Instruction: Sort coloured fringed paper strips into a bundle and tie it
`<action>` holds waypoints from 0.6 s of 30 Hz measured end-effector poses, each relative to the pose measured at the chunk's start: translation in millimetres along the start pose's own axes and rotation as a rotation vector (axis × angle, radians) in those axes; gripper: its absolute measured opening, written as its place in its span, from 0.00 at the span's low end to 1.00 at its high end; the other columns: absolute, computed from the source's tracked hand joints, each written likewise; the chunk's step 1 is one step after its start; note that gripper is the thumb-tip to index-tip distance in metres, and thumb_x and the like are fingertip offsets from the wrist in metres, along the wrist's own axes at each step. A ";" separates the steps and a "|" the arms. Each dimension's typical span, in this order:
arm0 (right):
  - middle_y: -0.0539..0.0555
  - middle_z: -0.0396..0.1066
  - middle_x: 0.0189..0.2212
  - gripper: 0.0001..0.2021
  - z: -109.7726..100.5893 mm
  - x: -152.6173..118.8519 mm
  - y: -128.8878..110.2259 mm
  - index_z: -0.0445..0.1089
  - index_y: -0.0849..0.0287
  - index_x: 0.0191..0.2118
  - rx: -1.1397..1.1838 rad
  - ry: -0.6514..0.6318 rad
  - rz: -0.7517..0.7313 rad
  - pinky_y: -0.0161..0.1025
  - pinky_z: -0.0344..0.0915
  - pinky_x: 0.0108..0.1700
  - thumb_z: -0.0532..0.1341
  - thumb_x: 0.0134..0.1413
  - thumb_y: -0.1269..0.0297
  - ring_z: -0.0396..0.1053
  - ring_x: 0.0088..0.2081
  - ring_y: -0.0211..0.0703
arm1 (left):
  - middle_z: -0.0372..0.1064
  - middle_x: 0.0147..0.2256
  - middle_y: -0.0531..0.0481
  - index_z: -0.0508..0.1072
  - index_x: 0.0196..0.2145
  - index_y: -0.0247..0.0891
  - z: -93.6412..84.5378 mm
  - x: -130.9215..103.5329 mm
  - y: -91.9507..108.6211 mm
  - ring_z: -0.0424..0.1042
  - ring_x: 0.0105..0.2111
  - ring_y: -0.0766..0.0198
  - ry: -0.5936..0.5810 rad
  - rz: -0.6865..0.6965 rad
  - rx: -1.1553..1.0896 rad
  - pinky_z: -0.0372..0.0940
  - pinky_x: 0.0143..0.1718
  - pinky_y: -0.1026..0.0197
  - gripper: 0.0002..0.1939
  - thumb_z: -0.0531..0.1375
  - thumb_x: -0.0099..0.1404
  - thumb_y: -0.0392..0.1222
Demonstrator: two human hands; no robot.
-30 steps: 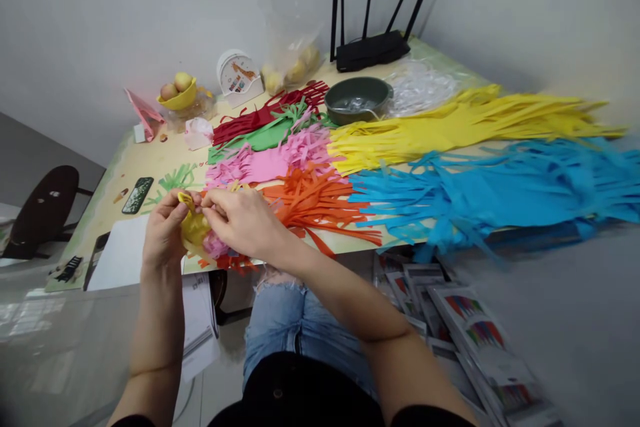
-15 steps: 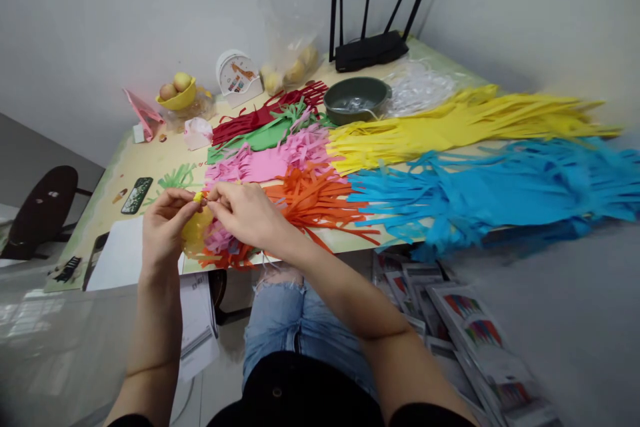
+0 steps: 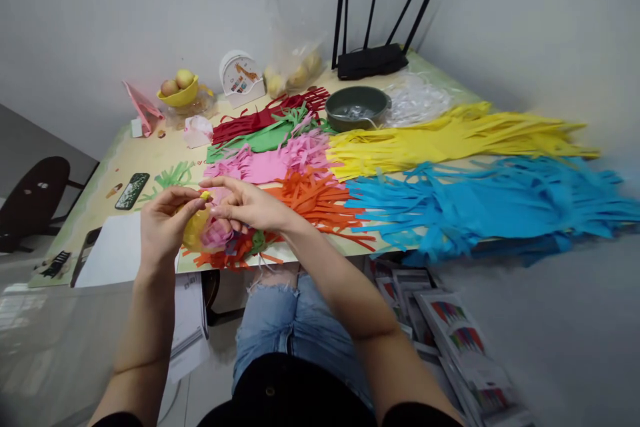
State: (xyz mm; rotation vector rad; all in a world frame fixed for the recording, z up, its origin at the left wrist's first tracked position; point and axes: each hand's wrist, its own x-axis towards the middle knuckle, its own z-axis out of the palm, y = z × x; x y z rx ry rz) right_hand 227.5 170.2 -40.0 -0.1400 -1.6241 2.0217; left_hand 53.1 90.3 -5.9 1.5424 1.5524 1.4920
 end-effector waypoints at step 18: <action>0.42 0.70 0.19 0.38 7.5 2.4 -0.7 0.53 0.62 0.67 0.222 -0.029 0.017 0.25 0.49 0.16 0.67 0.57 0.55 0.57 0.15 0.28 | 0.76 0.26 0.51 0.79 0.28 0.38 -2.5 3.1 1.2 0.73 0.26 0.69 0.010 -0.154 -0.195 0.68 0.31 0.67 0.10 0.74 0.52 0.44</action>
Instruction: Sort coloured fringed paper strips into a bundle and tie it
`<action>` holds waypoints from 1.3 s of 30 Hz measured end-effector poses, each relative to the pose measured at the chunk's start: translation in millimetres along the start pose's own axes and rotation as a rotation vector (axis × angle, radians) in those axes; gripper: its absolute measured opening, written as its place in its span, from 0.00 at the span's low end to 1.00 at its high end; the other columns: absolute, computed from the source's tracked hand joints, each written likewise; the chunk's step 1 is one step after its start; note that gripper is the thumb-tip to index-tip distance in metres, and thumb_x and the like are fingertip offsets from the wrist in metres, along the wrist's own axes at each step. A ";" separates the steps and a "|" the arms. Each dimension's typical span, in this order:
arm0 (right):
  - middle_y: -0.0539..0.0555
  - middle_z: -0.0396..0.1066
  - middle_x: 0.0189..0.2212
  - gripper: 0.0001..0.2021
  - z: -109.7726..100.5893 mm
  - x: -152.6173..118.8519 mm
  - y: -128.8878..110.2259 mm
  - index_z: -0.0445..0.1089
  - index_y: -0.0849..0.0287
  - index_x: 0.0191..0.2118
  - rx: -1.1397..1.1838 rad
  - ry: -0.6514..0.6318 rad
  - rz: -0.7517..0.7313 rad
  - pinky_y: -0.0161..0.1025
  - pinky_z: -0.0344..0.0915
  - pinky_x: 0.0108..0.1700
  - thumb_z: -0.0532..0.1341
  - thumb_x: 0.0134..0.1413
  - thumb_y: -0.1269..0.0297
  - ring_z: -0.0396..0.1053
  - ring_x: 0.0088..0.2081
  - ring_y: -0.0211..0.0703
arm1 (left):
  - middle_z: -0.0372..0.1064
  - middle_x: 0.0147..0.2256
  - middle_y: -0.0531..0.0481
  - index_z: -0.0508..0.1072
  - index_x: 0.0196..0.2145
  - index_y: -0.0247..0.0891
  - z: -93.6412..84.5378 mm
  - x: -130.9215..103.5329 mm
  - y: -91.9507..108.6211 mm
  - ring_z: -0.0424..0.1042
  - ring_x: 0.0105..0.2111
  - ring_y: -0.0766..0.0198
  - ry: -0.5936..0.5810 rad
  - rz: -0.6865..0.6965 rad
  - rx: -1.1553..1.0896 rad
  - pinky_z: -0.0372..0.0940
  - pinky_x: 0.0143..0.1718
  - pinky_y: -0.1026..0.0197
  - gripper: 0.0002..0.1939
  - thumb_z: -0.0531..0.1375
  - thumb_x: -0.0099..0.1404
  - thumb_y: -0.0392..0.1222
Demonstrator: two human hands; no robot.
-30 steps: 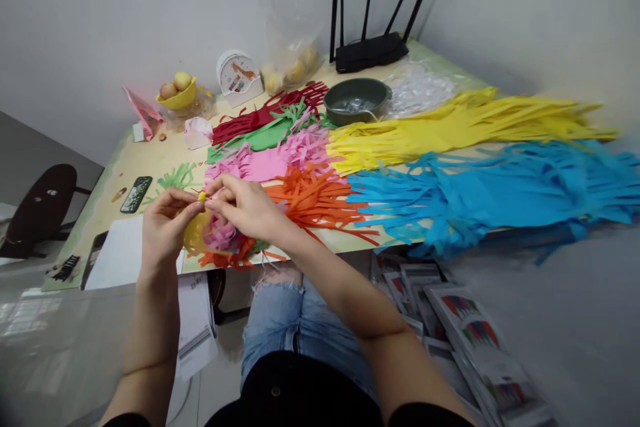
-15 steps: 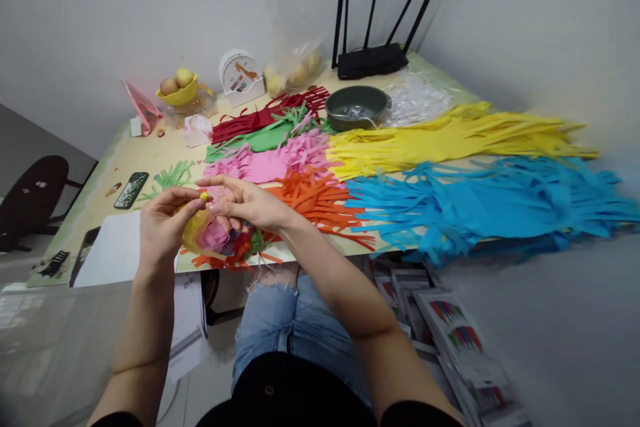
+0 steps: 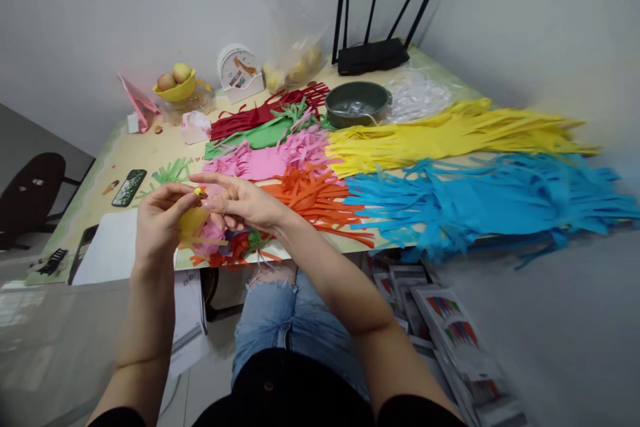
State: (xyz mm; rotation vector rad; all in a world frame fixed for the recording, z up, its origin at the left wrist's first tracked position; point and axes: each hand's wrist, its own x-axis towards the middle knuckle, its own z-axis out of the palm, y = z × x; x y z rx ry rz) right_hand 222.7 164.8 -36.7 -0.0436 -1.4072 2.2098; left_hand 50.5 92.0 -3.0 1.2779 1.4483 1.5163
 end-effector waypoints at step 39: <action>0.44 0.65 0.19 0.14 3.2 16.9 6.9 0.71 0.59 0.33 -0.456 0.690 -0.316 0.31 0.56 0.20 0.69 0.49 0.54 0.57 0.18 0.30 | 0.78 0.42 0.40 0.79 0.40 0.34 -107.9 79.7 -62.8 0.73 0.46 0.54 0.159 0.151 0.770 0.64 0.54 0.51 0.13 0.56 0.67 0.41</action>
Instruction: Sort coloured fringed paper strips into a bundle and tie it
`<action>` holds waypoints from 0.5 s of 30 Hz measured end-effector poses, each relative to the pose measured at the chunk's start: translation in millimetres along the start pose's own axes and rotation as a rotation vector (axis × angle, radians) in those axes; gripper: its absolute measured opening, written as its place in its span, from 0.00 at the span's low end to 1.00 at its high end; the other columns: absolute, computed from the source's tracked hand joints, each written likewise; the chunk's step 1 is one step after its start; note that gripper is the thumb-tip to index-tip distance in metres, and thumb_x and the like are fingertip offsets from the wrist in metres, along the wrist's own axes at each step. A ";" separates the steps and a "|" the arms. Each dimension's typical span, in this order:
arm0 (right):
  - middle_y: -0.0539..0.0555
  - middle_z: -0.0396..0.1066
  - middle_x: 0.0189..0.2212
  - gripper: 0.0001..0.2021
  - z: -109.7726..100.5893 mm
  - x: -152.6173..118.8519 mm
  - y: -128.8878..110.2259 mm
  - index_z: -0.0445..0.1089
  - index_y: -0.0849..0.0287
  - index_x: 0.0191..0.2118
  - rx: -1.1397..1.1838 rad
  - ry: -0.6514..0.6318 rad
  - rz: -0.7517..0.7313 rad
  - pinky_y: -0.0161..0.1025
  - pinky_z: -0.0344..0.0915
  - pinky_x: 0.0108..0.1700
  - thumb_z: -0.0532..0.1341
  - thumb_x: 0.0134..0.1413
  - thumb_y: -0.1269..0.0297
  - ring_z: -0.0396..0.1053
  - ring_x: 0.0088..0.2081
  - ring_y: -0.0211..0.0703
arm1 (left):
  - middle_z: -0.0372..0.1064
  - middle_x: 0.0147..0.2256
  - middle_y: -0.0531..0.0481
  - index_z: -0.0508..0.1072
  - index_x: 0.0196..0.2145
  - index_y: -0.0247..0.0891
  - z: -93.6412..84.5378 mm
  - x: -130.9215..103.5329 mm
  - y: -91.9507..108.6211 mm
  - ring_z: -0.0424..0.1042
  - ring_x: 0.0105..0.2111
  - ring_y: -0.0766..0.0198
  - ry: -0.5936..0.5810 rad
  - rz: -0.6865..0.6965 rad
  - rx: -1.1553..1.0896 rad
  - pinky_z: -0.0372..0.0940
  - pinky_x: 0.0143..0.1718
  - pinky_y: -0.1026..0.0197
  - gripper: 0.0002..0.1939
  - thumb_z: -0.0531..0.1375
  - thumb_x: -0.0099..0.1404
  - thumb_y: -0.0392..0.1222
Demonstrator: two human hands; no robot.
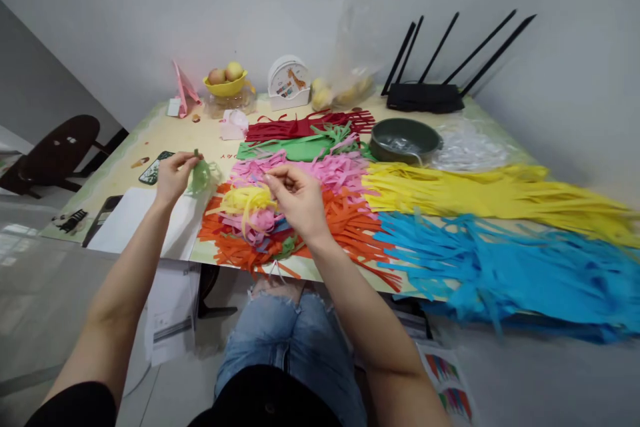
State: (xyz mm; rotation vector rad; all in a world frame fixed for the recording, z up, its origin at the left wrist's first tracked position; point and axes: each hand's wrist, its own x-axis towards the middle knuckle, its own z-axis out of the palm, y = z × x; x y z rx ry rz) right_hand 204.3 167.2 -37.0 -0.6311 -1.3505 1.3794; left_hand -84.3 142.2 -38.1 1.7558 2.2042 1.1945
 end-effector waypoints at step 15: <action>0.50 0.71 0.26 0.15 27.4 -10.3 -25.5 0.71 0.61 0.35 -0.029 -0.202 0.008 0.33 0.60 0.28 0.64 0.54 0.52 0.63 0.25 0.34 | 0.78 0.30 0.50 0.76 0.33 0.40 9.6 -67.2 108.4 0.75 0.27 0.65 -0.093 -0.184 -1.019 0.73 0.34 0.63 0.20 0.76 0.47 0.52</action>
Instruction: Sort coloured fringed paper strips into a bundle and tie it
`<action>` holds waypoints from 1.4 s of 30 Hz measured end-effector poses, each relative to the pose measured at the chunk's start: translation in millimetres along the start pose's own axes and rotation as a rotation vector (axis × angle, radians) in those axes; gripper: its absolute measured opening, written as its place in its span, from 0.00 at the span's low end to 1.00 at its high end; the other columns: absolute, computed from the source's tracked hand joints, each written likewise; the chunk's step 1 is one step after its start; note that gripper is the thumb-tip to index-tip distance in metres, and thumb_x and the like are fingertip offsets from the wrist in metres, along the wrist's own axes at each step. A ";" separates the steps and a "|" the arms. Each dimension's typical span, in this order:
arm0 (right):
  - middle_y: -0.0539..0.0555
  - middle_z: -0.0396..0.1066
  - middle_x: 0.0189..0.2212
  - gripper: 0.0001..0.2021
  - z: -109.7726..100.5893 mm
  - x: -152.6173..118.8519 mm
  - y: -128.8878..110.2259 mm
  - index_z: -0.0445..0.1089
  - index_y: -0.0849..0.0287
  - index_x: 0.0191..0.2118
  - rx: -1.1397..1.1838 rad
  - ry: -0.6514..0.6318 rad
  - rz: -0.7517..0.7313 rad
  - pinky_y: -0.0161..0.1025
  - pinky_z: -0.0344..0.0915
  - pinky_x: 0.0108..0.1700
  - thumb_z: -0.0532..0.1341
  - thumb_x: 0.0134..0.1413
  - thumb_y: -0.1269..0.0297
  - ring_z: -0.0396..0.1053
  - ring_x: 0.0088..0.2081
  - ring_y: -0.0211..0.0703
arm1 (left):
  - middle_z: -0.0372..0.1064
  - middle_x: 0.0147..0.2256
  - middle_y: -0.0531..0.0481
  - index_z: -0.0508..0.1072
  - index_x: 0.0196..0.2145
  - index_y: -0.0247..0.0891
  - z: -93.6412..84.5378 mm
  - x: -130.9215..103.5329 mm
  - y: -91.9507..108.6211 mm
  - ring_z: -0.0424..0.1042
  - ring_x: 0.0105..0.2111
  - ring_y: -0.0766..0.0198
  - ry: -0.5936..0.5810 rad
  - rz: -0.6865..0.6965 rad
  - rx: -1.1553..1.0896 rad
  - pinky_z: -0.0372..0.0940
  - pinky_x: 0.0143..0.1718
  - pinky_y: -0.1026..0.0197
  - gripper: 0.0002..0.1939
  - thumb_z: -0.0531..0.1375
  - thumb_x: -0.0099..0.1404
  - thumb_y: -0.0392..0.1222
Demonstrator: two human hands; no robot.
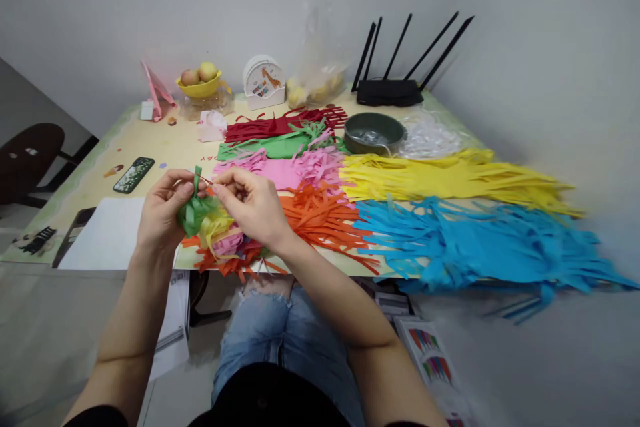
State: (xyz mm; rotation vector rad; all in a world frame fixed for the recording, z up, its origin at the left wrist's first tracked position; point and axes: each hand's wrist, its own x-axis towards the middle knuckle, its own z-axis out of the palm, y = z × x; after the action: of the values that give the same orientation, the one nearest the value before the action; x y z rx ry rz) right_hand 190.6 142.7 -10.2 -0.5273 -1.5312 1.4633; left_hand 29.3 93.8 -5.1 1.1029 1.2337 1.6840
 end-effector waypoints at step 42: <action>0.40 0.60 0.13 0.16 -7.8 -4.7 1.0 0.65 0.60 0.29 0.317 -0.078 0.210 0.27 0.46 0.17 0.68 0.48 0.53 0.50 0.13 0.25 | 0.77 0.40 0.47 0.77 0.41 0.42 0.3 -11.7 -11.2 0.77 0.40 0.62 0.168 1.081 0.958 0.73 0.44 0.58 0.11 0.63 0.65 0.29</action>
State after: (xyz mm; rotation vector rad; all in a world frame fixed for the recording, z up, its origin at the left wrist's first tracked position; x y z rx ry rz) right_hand 199.1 143.3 -13.6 -0.4545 -1.2970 1.8676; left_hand 34.5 85.9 -18.2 2.5909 1.7804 1.9216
